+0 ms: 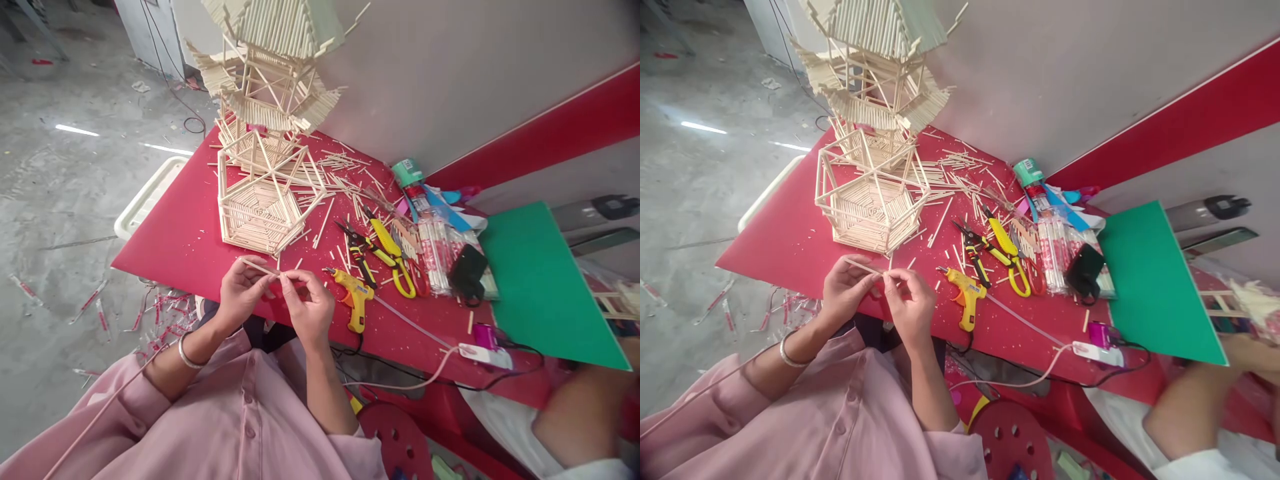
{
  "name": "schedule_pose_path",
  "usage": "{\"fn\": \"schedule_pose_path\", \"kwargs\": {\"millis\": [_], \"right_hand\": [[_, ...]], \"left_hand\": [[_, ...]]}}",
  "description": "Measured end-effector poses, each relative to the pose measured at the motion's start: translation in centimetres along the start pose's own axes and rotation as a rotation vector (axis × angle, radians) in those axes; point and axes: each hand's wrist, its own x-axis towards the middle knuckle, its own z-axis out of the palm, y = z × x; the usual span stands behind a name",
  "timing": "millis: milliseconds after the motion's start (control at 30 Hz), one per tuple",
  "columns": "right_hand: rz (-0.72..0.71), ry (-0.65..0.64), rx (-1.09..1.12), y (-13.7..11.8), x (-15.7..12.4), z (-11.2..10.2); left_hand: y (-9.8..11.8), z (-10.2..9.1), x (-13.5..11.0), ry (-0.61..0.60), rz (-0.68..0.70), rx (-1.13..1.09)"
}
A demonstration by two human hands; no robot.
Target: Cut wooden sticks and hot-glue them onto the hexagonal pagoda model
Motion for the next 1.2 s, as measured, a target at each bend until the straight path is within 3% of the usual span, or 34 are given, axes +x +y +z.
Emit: {"fn": "schedule_pose_path", "kwargs": {"millis": [367, 600, 733, 900, 1067, 1200], "right_hand": [[-0.022, 0.005, -0.008, 0.1, -0.3, -0.2], [0.082, -0.028, 0.073, -0.2, -0.7, -0.1], [0.094, 0.027, 0.002, 0.5, -1.3, -2.4], [0.089, 0.312, -0.434, 3.0, -2.3, -8.0], [0.179, 0.268, -0.796, 5.0, -3.6, -10.2], [0.312, 0.218, -0.768, 5.8, -3.8, -10.0]], "left_hand": [[0.0, -0.3, -0.1, 0.000, -0.016, 0.040], [0.5, -0.2, -0.4, 0.002, -0.050, 0.137], [0.5, 0.0, -0.5, 0.024, -0.070, 0.139], [0.5, 0.1, -0.8, 0.011, -0.113, 0.232], [0.5, 0.1, -0.5, 0.018, -0.162, 0.425], [0.2, 0.1, -0.2, 0.031, -0.181, 0.477]]}}
